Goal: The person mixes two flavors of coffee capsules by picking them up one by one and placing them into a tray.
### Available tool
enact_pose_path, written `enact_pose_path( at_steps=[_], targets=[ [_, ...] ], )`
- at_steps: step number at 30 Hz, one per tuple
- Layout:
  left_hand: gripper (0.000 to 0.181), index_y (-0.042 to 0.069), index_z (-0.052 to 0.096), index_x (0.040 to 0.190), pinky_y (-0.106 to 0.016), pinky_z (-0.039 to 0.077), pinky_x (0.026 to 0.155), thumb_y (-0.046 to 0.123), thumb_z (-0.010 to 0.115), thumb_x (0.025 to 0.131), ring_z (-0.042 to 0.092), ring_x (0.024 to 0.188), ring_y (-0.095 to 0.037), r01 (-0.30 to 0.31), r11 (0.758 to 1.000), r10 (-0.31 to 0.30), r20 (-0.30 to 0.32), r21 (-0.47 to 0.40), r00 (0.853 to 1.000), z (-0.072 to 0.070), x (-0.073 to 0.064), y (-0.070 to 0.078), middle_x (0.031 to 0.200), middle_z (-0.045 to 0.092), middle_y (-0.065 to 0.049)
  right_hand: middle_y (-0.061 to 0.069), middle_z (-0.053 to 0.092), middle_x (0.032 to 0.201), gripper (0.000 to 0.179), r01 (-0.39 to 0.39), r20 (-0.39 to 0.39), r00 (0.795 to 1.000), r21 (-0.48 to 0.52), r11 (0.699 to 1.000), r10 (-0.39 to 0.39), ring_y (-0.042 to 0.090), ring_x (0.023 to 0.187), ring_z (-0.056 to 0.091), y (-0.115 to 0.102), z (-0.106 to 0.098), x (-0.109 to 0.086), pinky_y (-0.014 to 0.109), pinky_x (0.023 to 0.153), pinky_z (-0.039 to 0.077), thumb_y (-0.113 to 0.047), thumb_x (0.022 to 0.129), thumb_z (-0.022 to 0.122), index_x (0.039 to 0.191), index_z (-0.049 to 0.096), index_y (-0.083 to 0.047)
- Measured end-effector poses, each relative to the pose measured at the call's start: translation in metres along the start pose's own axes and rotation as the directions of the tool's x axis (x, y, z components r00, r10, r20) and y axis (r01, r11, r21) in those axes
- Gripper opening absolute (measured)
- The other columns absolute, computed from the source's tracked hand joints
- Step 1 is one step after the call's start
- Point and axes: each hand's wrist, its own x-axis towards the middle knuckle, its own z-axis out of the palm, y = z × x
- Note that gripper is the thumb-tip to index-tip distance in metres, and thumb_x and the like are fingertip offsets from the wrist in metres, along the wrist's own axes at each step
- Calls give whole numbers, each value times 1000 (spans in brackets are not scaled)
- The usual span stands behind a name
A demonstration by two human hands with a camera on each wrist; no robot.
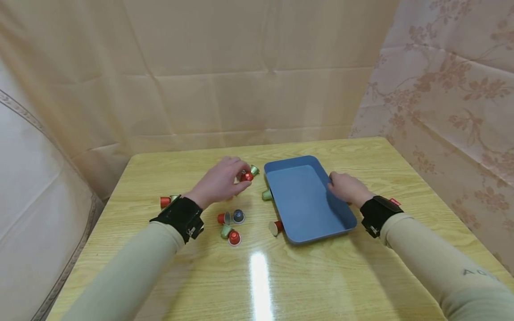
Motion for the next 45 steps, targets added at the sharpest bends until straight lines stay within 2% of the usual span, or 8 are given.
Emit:
enact_pose_path(
  at_steps=[8,16,22,24,28,33,38,45],
  targets=[
    [17,15,60,102,-32,48,77,26,66,91,57,86,-15,3,998,2,68,-68,998,13,20,13,91,60,6,16,53,72,21,48,48,998,58,997,-51,22,37,50,1,4,-5,33,35,41,-9,101,38,111,43,9],
    [18,16,60,103,-31,48,81,29,65,92,54,84,-11,-88,996,87,182,-7,979,25,29,36,92,60,7,16,58,61,27,15,136,990,80,997,-25,22,35,56,-1,4,-2,35,34,48,-8,101,37,116,38,14],
    [15,17,61,98,-36,44,93,30,64,92,49,78,-12,-178,981,156,243,72,957,35,33,52,84,59,7,19,59,61,27,-27,199,980,131,991,0,25,38,59,-5,3,-1,36,37,52,-6,101,35,115,36,16],
    [13,17,61,96,-34,44,90,29,64,91,47,77,-14,-209,974,179,263,91,948,38,32,56,82,59,7,19,60,57,25,-35,217,976,148,988,2,26,39,60,-6,3,-2,37,37,52,-6,101,35,113,36,16],
    [12,17,62,94,-31,40,69,27,66,89,45,77,-16,-261,958,217,297,117,930,42,30,63,80,56,9,18,60,52,25,-36,237,972,154,987,-1,26,40,60,-9,1,-4,37,39,53,-5,101,34,111,39,17],
    [16,17,62,93,-29,37,66,32,67,90,44,75,-17,-325,931,256,344,163,904,50,27,67,77,54,11,17,61,53,28,-46,264,964,148,988,5,26,42,61,-10,-1,-4,37,41,54,-5,101,33,113,40,19],
    [21,20,61,91,-30,35,68,41,67,89,41,78,-16,-358,911,255,402,206,880,58,27,67,76,54,13,18,62,54,32,-74,288,957,167,983,23,28,43,62,-11,-1,-4,38,41,54,-6,101,31,119,35,20],
    [23,22,62,93,-31,36,71,45,66,89,40,81,-16,-361,904,239,430,229,871,60,28,68,82,53,11,19,61,54,30,-78,283,959,178,981,25,28,43,62,-12,-1,-4,38,40,54,-5,100,30,116,37,19]
  ],
)
